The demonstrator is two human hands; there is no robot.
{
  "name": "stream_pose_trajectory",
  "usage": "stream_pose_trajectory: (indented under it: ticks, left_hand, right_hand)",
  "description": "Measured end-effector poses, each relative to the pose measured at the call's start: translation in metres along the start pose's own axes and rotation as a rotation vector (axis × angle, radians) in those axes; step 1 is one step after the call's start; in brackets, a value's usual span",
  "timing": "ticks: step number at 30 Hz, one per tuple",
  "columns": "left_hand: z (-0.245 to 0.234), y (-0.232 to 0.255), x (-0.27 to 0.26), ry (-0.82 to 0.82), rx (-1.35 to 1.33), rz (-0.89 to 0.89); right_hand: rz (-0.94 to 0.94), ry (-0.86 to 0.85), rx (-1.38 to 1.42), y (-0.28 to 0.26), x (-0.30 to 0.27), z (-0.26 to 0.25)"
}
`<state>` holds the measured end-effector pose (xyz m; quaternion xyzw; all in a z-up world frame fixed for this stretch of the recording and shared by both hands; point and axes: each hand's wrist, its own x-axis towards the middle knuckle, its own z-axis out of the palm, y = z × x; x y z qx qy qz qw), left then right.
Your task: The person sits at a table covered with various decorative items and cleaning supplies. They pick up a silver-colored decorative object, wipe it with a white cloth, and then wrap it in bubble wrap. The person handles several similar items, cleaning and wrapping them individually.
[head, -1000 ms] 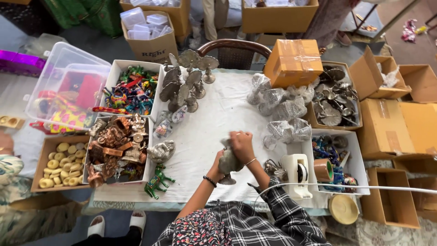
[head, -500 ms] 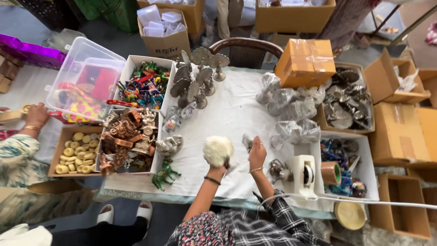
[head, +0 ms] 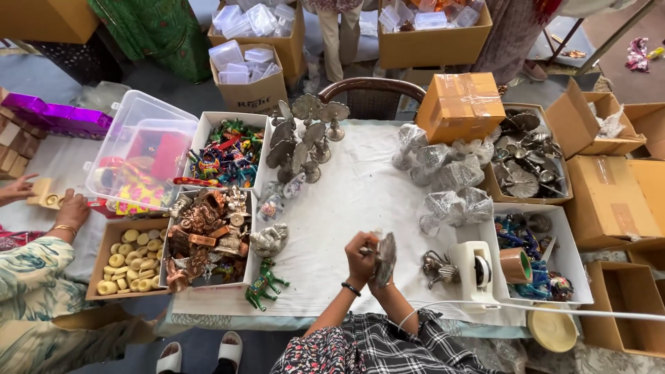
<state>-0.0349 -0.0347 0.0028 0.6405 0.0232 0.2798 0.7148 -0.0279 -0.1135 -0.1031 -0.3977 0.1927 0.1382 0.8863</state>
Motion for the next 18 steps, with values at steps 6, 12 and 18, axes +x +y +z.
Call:
stream_pose_trajectory:
  ticks: [6, 12, 18]
  left_hand:
    - [-0.034, -0.082, -0.007, -0.039, -0.684, -0.225]
    - [-0.068, -0.206, -0.007, 0.11, -1.881, -0.876]
    - [-0.067, -0.23, -0.045, 0.199, -1.681, -1.214]
  right_hand:
    - [0.124, -0.007, 0.331, -0.006, -0.005, 0.0]
    - [0.139, -0.143, 0.532, -0.015, -0.024, 0.017]
    - [-0.711, -0.471, -0.734, -0.008, -0.049, 0.047]
